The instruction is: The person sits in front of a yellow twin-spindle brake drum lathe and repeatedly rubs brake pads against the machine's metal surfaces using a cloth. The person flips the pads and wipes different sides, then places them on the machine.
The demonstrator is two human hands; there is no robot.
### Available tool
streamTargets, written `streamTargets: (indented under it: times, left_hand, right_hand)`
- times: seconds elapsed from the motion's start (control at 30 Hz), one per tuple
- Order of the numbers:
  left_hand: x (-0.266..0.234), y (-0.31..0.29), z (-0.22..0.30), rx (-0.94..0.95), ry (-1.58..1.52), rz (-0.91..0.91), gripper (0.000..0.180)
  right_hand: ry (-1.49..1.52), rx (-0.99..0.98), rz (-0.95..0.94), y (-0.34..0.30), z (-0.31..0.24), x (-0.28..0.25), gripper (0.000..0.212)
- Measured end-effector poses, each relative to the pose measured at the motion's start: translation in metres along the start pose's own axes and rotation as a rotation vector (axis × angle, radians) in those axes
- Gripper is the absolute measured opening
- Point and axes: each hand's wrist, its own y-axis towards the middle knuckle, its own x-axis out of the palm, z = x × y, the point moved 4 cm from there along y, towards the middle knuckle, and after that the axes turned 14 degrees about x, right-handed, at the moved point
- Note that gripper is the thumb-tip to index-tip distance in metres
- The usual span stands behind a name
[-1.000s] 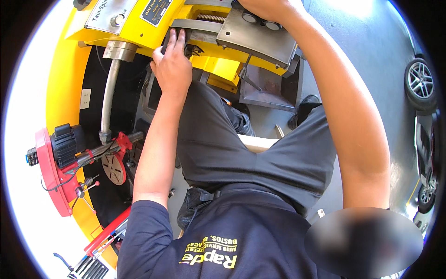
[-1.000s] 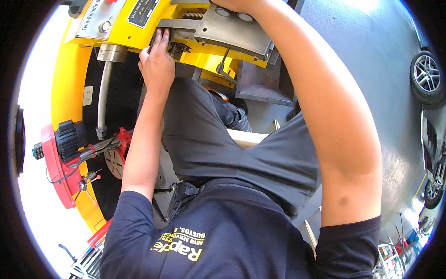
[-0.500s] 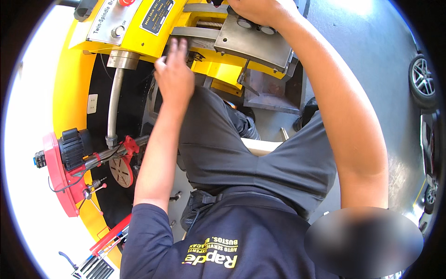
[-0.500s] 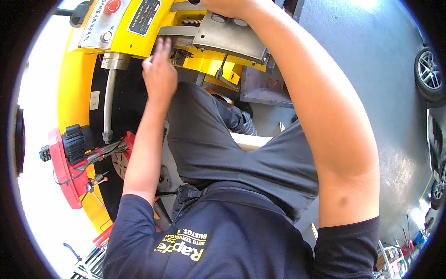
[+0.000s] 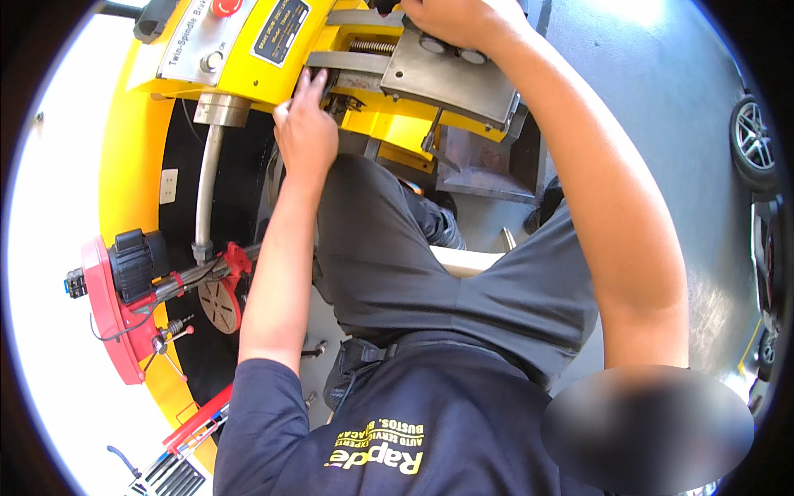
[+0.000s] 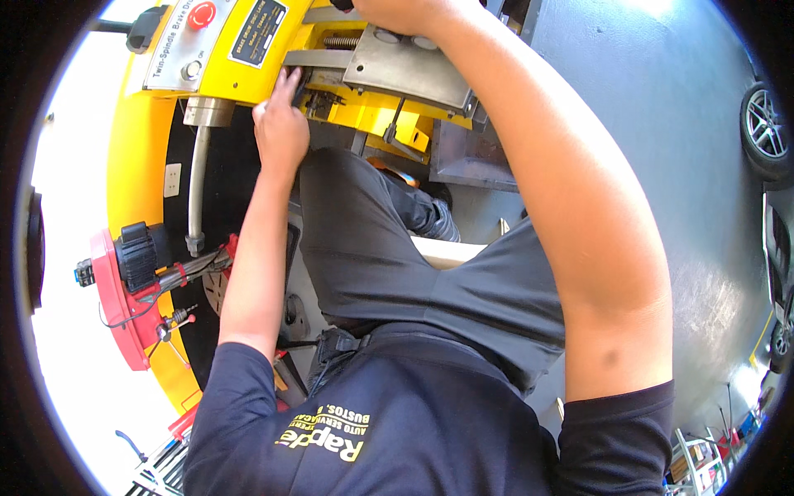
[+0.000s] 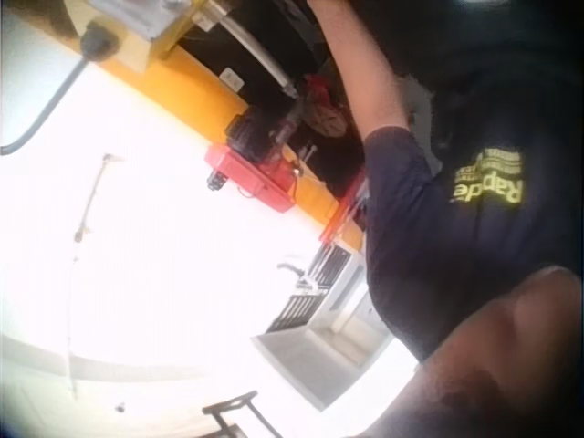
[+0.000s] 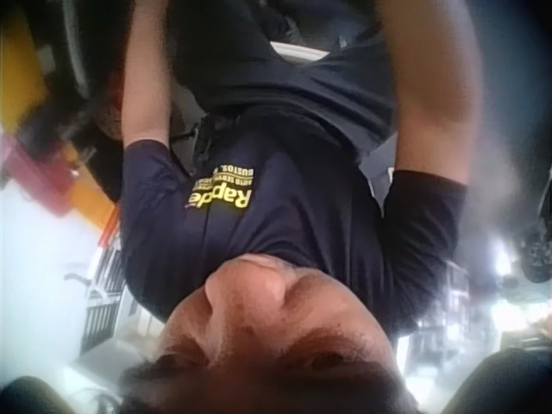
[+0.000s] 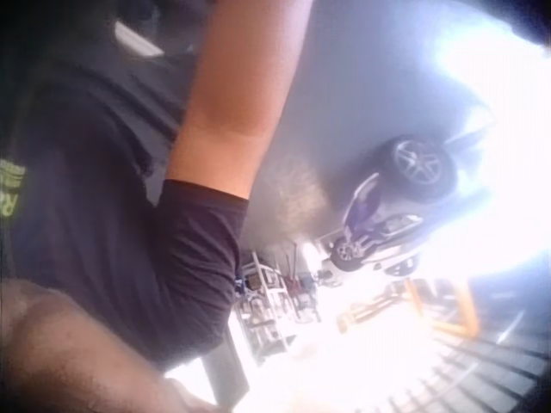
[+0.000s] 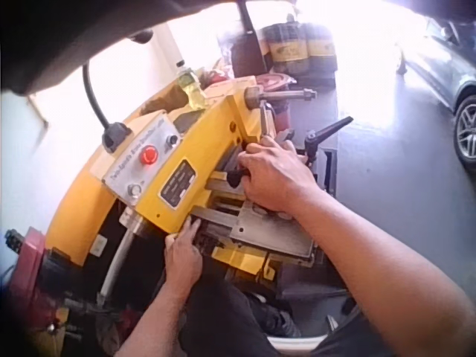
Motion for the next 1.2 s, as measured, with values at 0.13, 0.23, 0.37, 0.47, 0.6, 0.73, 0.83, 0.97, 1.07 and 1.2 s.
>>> streamTargets:
  times: [0.13,0.23,0.37,0.47,0.6,0.73,0.83,0.97,1.07,1.2]
  left_hand:
    - [-0.002,-0.018,0.019,-0.003,-0.001,-0.015,0.064]
    - [-0.001,-0.017,0.000,0.020,-0.096,0.005,0.064]
    - [0.000,-0.005,0.004,0.003,-0.001,-0.002,0.065]
    - [-0.003,-0.018,0.004,0.044,-0.089,-0.007,0.065]
    - [-0.003,0.005,-0.006,0.079,-0.018,-0.004,0.061]
    - [-0.002,-0.012,-0.001,0.025,-0.004,-0.054,0.060]
    - [0.003,-0.003,-0.004,0.045,0.118,0.028,0.060]
    - [0.005,0.001,0.019,-0.066,0.156,-0.068,0.059]
    - [-0.002,-0.006,0.005,0.040,0.086,-0.052,0.057]
    - [0.005,-0.002,-0.011,0.070,0.130,-0.001,0.059]
  right_hand:
    - [0.011,-0.003,0.013,-0.004,0.004,0.008,0.031]
    - [0.010,-0.005,0.021,0.000,0.004,0.011,0.030]
    - [0.046,-0.002,0.026,-0.005,0.002,0.003,0.030]
    - [0.030,0.026,0.034,-0.009,-0.004,-0.001,0.031]
    - [0.052,0.012,-0.006,-0.004,-0.002,-0.005,0.033]
    - [0.033,0.049,-0.030,-0.001,0.000,-0.002,0.031]
    - [0.061,0.038,0.000,0.000,-0.004,0.002,0.029]
    - [0.038,0.037,0.007,-0.002,0.005,0.004,0.030]
    - [0.033,0.039,-0.016,-0.003,-0.001,-0.001,0.031]
    - [0.052,0.038,-0.007,-0.002,-0.003,0.000,0.031]
